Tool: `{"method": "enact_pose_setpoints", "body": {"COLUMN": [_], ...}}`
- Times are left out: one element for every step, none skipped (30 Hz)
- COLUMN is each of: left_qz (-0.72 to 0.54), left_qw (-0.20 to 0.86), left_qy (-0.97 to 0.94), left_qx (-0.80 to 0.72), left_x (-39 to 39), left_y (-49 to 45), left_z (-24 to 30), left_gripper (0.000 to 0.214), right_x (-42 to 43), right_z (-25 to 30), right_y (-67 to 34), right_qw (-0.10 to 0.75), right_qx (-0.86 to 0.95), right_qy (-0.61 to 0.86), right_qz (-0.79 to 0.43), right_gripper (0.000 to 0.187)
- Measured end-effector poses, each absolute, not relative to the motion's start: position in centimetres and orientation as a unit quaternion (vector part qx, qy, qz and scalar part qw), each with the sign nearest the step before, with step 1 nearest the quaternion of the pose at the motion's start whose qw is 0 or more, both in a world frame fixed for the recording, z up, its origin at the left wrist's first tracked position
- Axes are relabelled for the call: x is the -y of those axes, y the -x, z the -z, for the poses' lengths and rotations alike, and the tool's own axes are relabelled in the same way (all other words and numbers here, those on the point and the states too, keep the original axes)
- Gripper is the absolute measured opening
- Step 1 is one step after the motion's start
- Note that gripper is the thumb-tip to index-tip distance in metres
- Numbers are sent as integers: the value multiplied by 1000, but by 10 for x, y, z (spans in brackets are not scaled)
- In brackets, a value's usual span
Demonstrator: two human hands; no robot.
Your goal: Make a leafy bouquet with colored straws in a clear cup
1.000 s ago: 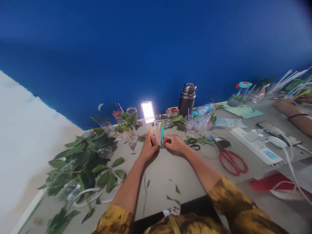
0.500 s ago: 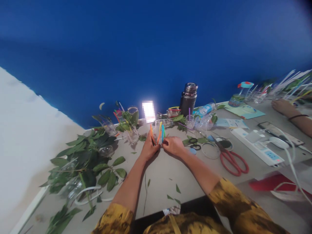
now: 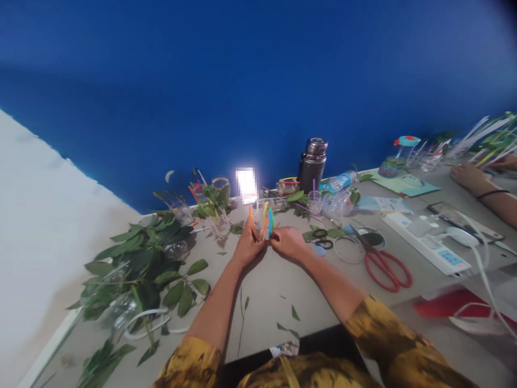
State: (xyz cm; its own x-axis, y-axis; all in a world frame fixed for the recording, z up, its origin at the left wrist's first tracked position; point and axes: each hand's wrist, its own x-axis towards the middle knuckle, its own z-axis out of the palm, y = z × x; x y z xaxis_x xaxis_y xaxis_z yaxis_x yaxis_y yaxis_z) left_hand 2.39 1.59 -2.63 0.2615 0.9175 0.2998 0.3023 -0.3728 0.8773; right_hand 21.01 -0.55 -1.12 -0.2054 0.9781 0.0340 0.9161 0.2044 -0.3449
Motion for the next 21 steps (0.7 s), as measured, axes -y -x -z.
{"method": "enact_pose_setpoints", "body": {"left_qz": [-427,-426,-425,-426,-428,-428,-428,-429,-430,-431,-431,-432,-433,-434,-434,-434,-434,-434,-433,-434,-435], "left_qw": [367,372,373,371,368,368,368,368,365,362,357,353,349,347,347,350,353,355,355,352,346], "left_qy": [-706,-704,-701,-697,-693,-689,-686,-685,-685,-686,-687,-688,-688,-689,-688,-686,-683,-679,-677,-674,-672], "left_qx": [-429,-431,-435,-441,-448,-454,-458,-460,-461,-462,-463,-464,-466,-467,-467,-468,-469,-473,-478,-483,-489], "left_x": [-15,-15,-15,-15,-15,-16,-16,-17,-18,-19,-20,-20,-21,-21,-21,-21,-21,-21,-21,-20,-20], "left_y": [-24,-25,-25,-25,-26,-26,-26,-27,-27,-26,-26,-26,-26,-26,-26,-26,-26,-27,-28,-29,-31], "left_z": [26,26,26,26,27,28,29,30,31,31,32,32,33,33,33,33,32,31,31,30,29], "left_gripper": [91,95,97,99,99,99,98,98,96,93,88,84,80,77,77,79,82,86,90,93,95], "right_x": [5,5,5,5,5,5,5,6,6,6,6,7,7,7,7,7,7,7,7,7,7], "right_z": [12,12,12,12,12,11,10,9,8,8,7,7,7,7,7,7,7,7,7,7,6], "right_y": [-210,-210,-211,-211,-211,-211,-211,-211,-211,-211,-211,-212,-212,-212,-212,-212,-212,-212,-211,-211,-211], "right_qw": [124,124,124,125,125,125,126,125,125,125,125,126,127,129,129,128,126,123,119,115,112], "right_qx": [766,766,766,766,766,766,766,767,768,767,766,765,763,761,761,762,763,764,765,767,768], "right_qy": [618,618,617,617,617,617,616,615,614,615,617,619,621,622,622,622,621,621,619,618,617], "right_qz": [-127,-128,-129,-129,-131,-132,-133,-133,-132,-131,-130,-129,-129,-130,-130,-130,-129,-128,-128,-129,-129], "right_gripper": [24,24,24,24,25,25,26,26,26,27,27,27,26,26,26,26,26,26,26,26,27]}}
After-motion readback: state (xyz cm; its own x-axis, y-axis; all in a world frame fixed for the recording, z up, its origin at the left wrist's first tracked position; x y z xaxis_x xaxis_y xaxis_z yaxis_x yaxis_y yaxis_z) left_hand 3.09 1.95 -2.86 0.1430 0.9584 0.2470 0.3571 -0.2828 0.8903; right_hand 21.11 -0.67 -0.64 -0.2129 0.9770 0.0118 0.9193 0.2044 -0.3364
